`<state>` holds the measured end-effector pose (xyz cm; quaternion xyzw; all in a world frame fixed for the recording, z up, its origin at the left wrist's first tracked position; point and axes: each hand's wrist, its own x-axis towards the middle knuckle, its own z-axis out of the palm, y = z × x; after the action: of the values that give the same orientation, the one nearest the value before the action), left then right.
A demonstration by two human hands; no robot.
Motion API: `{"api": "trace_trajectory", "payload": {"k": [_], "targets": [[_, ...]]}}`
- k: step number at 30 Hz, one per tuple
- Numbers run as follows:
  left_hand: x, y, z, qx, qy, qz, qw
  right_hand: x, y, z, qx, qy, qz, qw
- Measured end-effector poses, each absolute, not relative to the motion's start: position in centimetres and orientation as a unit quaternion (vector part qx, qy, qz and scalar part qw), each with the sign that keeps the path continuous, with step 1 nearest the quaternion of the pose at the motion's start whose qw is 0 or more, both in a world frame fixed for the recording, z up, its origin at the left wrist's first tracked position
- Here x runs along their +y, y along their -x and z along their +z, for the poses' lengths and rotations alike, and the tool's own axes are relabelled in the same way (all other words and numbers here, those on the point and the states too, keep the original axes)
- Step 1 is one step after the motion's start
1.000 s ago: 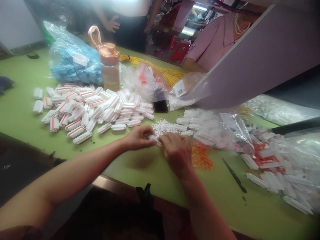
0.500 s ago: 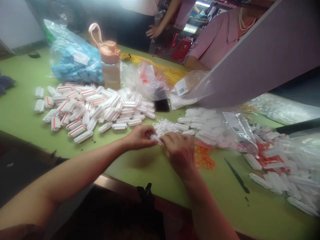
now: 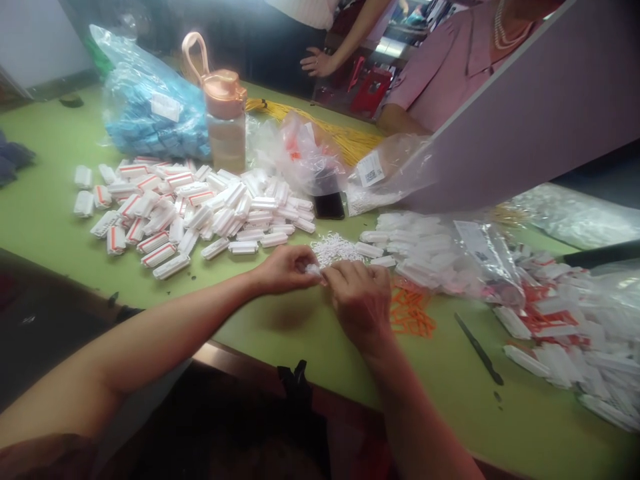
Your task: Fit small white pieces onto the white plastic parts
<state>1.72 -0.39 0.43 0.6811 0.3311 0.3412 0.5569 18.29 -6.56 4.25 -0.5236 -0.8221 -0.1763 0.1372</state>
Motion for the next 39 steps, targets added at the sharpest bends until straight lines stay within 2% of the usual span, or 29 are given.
{"api": "trace_trajectory", "payload": {"k": [6,11,14,19,22,25,29,32,34,37,39], "targets": [[-0.1,-1.7,-0.2,0.305,-0.612,0.349,0.641,-6.6,-19.4,3.9,-0.816,0.538,-0.038,0.207],[0.0,-1.4,-0.3,0.309,-0.561,0.363,0.677,-6.5,-20.3,4.1,-0.78,0.538,0.096,0.305],[0.0,-1.4,-0.2,0.316,-0.554,0.359,0.681,-6.6,-20.4,4.3,-0.772,0.541,0.078,0.324],[0.0,-1.4,0.0,0.31,-0.552,0.371,0.679,-6.7,-19.7,4.2,-0.81,0.537,-0.006,0.236],[-0.1,-1.3,0.0,0.302,-0.542,0.375,0.689,-6.8,-19.0,4.0,-0.811,0.541,-0.027,0.219],[-0.1,-1.2,0.0,0.29,-0.522,0.384,0.705,-6.8,-18.6,3.8,-0.801,0.546,-0.007,0.246],[-0.1,-1.2,-0.2,0.287,-0.521,0.387,0.705,-6.4,-19.4,3.7,-0.764,0.542,0.108,0.334],[0.1,-1.4,-0.3,0.318,-0.51,0.413,0.685,-5.9,-20.8,3.6,-0.711,0.577,0.139,0.379],[0.2,-1.5,-0.3,0.335,-0.495,0.429,0.677,-5.6,-21.7,3.6,-0.71,0.609,0.138,0.327],[0.3,-1.5,-0.2,0.335,-0.479,0.446,0.678,-5.6,-22.0,3.4,-0.734,0.639,0.12,0.197],[0.3,-1.5,-0.2,0.331,-0.481,0.448,0.677,-5.8,-21.8,3.2,-0.737,0.651,0.094,0.157]]}}
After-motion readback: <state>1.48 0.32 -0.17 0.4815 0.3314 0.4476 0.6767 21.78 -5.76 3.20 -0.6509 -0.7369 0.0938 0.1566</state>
